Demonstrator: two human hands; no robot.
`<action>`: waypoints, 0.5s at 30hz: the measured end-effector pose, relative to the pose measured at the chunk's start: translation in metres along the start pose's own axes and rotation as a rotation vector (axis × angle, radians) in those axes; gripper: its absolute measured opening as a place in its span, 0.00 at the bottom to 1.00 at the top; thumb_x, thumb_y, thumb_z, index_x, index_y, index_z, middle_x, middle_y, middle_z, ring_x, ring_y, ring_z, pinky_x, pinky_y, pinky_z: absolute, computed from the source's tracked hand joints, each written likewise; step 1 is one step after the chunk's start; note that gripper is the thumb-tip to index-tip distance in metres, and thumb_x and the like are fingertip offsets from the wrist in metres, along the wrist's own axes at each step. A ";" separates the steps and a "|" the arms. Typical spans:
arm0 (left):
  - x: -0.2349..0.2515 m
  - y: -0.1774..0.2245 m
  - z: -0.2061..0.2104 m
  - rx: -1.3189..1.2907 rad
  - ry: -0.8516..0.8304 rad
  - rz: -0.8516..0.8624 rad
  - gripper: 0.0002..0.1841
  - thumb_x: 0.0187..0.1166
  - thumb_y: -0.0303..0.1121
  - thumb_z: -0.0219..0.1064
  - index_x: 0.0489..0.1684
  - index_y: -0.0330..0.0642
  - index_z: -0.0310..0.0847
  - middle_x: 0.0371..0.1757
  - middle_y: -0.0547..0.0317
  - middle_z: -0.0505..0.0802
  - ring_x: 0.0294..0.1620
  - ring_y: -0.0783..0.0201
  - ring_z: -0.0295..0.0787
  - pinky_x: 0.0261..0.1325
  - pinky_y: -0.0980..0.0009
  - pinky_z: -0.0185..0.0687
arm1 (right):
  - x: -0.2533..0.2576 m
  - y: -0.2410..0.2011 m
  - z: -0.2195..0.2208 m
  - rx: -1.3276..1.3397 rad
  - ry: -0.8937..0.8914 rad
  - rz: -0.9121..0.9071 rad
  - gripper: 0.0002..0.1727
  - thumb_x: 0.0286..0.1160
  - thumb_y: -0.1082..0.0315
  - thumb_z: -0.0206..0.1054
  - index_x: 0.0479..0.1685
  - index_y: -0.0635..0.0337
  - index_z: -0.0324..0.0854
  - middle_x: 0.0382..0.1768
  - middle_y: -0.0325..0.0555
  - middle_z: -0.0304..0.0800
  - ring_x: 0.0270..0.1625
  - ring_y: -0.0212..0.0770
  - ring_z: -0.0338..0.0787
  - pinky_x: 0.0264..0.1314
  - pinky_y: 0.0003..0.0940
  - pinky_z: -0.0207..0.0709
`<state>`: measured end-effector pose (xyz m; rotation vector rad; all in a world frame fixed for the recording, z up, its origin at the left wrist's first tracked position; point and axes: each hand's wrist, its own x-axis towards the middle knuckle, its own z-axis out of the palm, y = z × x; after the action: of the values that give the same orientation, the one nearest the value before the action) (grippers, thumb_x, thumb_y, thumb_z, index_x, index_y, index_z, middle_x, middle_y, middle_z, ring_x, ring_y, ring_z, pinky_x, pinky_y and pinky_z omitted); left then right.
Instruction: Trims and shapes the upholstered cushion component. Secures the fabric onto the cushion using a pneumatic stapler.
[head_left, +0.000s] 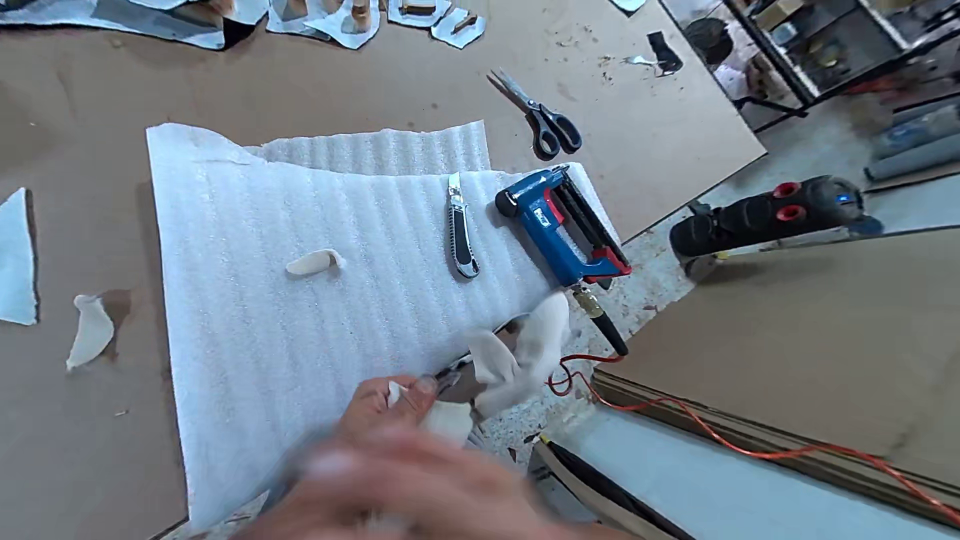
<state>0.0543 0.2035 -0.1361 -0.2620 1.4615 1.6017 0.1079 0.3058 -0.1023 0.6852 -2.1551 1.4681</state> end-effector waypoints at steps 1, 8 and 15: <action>0.003 -0.018 -0.003 0.014 0.001 0.118 0.16 0.88 0.29 0.54 0.27 0.47 0.82 0.21 0.77 0.85 0.23 0.84 0.81 0.33 0.83 0.80 | 0.006 0.003 -0.042 -0.089 -0.007 0.076 0.19 0.86 0.52 0.61 0.59 0.55 0.86 0.59 0.43 0.94 0.67 0.36 0.88 0.77 0.34 0.75; 0.014 -0.033 -0.020 0.164 -0.012 0.078 0.16 0.88 0.43 0.59 0.29 0.49 0.86 0.22 0.71 0.85 0.25 0.77 0.83 0.34 0.75 0.80 | 0.042 0.199 -0.177 -1.012 -0.285 0.823 0.43 0.76 0.41 0.66 0.89 0.55 0.66 0.71 0.72 0.78 0.70 0.74 0.80 0.63 0.76 0.73; 0.031 -0.024 -0.036 0.379 -0.153 -0.044 0.22 0.88 0.55 0.56 0.32 0.49 0.83 0.21 0.67 0.79 0.25 0.68 0.76 0.32 0.63 0.72 | 0.053 0.243 -0.167 -1.127 -0.486 1.034 0.55 0.69 0.35 0.73 0.92 0.59 0.56 0.67 0.77 0.79 0.63 0.78 0.83 0.60 0.79 0.72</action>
<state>0.0404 0.1833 -0.1834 0.0456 1.5910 1.2491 -0.0709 0.5303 -0.1885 -0.6368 -3.3556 0.0823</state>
